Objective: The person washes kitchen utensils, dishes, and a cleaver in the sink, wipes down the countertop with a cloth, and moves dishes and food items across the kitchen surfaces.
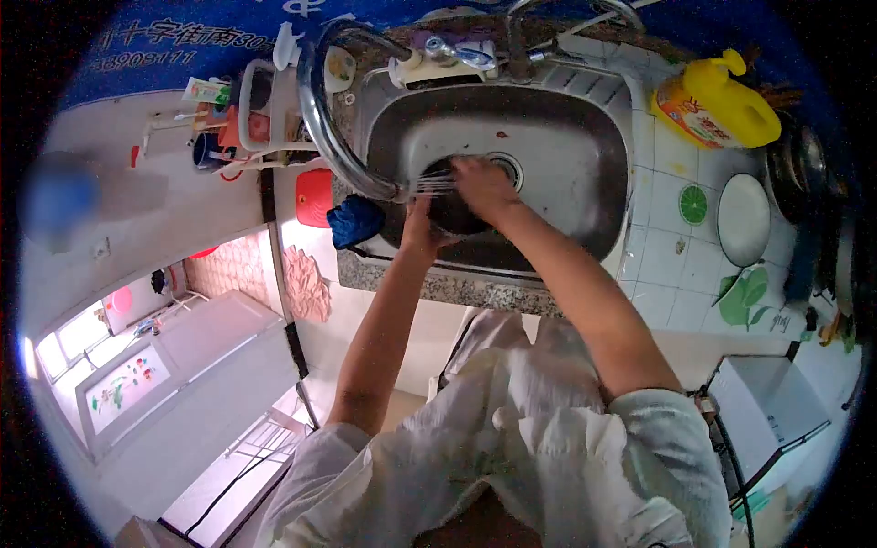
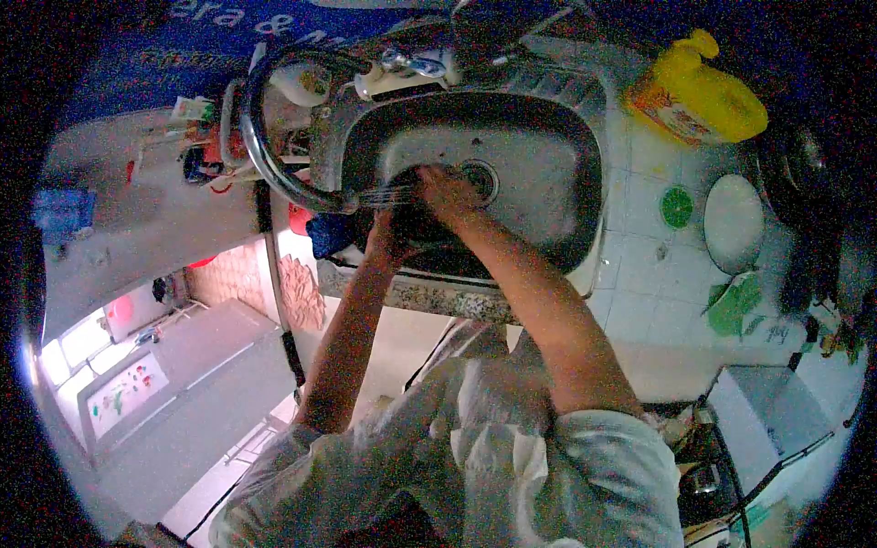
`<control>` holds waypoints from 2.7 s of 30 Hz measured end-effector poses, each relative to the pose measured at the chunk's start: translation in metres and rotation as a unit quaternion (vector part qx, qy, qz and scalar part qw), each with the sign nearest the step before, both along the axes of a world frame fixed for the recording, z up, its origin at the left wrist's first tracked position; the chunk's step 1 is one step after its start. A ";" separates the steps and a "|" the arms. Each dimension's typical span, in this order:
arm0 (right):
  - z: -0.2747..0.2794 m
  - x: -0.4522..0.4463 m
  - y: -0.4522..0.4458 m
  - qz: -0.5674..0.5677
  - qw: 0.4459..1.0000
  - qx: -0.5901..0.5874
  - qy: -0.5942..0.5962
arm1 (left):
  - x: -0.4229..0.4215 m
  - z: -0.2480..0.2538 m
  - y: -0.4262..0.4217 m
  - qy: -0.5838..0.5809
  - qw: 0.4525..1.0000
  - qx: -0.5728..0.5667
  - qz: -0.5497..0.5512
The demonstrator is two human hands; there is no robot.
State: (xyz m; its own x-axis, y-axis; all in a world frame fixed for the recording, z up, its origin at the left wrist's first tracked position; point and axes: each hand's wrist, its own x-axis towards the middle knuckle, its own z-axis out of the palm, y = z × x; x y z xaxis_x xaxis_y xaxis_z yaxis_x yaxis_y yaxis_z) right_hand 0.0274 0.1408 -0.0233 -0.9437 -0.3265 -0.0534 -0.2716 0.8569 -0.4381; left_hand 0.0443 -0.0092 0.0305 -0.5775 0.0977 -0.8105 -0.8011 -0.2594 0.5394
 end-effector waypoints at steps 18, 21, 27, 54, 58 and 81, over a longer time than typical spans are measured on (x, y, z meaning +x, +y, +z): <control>-0.002 0.033 0.020 -0.104 0.976 0.176 0.074 | 0.002 0.023 0.023 -0.021 0.976 -0.205 0.072; -0.005 0.039 0.054 -0.183 0.965 0.151 -0.114 | 0.005 -0.013 -0.001 -0.051 0.989 -0.093 0.101; 0.064 0.057 0.044 -0.364 0.708 -0.471 -0.380 | 0.031 0.000 0.028 -0.036 0.960 0.240 0.136; 0.107 0.069 0.007 -0.052 0.992 -0.113 0.023 | 0.007 -0.009 0.035 0.109 0.947 0.175 0.248; 0.105 0.056 -0.004 0.065 0.979 -0.189 0.026 | 0.003 0.022 0.023 0.139 0.917 0.349 0.130; 0.032 0.006 0.069 -0.384 0.522 -0.599 -0.470 | -0.002 0.015 0.013 0.105 0.961 0.234 0.105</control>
State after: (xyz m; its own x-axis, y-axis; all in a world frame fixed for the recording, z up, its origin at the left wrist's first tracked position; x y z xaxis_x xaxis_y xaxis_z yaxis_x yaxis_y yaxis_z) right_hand 0.0330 0.2095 0.0092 -0.5609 -0.2016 -0.8029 0.7688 -0.4866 -0.4149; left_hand 0.0418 0.0040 0.0454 -0.7697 0.2863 -0.5706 -0.5914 -0.6565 0.4683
